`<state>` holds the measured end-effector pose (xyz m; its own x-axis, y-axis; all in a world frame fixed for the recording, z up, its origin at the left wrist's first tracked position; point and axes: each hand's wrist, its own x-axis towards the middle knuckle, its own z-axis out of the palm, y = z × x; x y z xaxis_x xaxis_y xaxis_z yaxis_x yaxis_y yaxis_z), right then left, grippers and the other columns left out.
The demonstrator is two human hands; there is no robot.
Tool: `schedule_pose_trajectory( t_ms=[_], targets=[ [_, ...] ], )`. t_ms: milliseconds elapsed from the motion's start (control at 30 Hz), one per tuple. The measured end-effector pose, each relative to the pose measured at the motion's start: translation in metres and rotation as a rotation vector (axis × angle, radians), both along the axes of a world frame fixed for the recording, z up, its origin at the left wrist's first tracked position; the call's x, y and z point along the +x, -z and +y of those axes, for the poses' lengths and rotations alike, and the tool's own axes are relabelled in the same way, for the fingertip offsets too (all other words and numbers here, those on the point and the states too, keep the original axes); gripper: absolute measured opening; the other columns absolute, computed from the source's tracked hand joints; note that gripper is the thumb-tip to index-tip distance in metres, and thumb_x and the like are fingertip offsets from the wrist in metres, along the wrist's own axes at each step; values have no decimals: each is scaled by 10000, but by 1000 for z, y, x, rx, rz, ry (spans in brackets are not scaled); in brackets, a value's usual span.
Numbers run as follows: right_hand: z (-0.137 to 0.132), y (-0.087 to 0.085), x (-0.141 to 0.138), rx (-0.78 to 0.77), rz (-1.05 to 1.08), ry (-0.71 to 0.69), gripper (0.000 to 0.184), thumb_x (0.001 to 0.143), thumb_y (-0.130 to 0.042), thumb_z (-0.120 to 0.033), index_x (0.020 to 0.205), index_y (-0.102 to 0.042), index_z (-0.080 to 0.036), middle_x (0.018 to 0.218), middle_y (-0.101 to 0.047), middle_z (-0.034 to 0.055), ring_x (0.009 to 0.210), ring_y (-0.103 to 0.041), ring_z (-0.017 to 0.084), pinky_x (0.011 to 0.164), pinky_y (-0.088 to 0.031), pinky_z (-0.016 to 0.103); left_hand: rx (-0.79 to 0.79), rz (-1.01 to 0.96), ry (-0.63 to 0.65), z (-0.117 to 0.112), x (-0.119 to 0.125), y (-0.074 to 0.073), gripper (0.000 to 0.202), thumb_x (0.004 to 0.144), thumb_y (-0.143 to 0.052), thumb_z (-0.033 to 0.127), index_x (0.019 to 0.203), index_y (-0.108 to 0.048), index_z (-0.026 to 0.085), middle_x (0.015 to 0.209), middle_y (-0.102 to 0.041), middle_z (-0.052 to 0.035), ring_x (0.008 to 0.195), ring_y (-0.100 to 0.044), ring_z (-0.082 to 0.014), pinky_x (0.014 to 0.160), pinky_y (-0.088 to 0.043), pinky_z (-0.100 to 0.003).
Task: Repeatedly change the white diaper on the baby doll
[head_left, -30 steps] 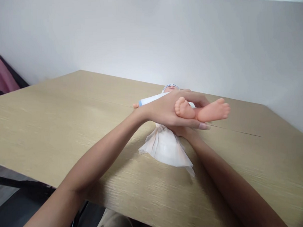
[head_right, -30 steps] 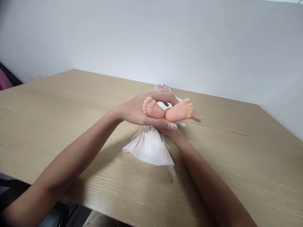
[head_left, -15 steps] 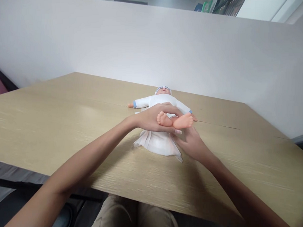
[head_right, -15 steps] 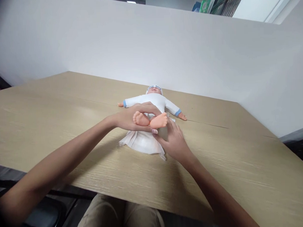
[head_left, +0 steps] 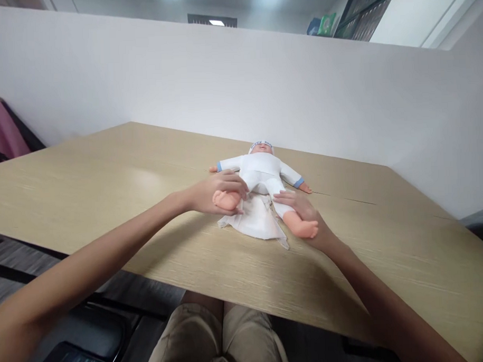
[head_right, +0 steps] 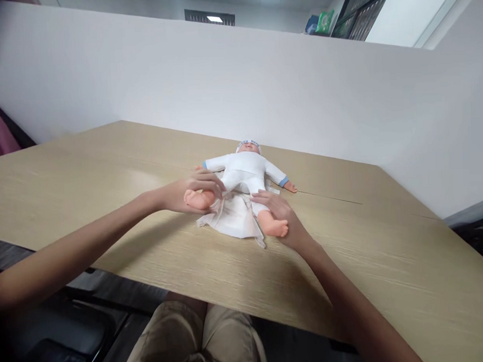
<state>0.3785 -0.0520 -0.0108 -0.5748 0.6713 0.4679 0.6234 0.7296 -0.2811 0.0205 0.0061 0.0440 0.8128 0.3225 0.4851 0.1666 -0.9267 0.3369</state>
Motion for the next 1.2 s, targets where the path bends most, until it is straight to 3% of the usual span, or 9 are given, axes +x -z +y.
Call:
schedule_pose_trajectory(
  t_ms=[100,233,633,900,1067,1200],
  targets=[
    [-7,12,9,69,-44,-78,477,1079,-468,-206,1499,-668,-311,1634,-641,60,1578,-535,300,1294,-456,541,27,48,23,1,-16,27,310,946,-831,392,1205,-749,242,1394,-750,-143,1321,-661,-354,1159,-518,-540],
    [-8,27,15,127,-118,-67,582,979,-479,-138,1509,-661,-295,1647,-635,76,1578,-542,315,1237,-493,557,16,49,43,2,-27,51,389,950,-798,300,1324,-704,256,1500,-696,-152,1435,-600,-363,1192,-526,-558],
    [-8,29,14,86,-167,-58,597,948,-490,-129,1498,-662,-285,1662,-622,96,1605,-515,317,1278,-465,604,21,111,24,5,-38,76,419,1020,-742,258,1435,-689,261,1558,-690,-151,1536,-545,-346,1257,-509,-585],
    [-11,25,12,37,-184,-55,701,906,-485,-45,1534,-663,-302,1691,-596,82,1616,-505,311,1297,-455,621,54,181,37,6,-40,76,484,1036,-686,184,1508,-625,273,1616,-647,-138,1584,-485,-344,1274,-490,-584],
    [-10,21,13,-26,-127,-49,542,1036,-513,-102,1488,-709,-327,1662,-629,73,1594,-536,299,1297,-469,609,88,182,29,5,-40,71,604,961,-653,16,1491,-653,307,1622,-649,-121,1558,-526,-350,1272,-481,-613],
    [-10,13,16,-146,-21,-68,508,1114,-405,-160,1435,-752,-347,1604,-685,26,1567,-572,260,1318,-464,584,84,224,40,5,-39,65,600,955,-612,-4,1462,-686,308,1614,-655,-117,1537,-537,-356,1239,-501,-609]
  ],
)
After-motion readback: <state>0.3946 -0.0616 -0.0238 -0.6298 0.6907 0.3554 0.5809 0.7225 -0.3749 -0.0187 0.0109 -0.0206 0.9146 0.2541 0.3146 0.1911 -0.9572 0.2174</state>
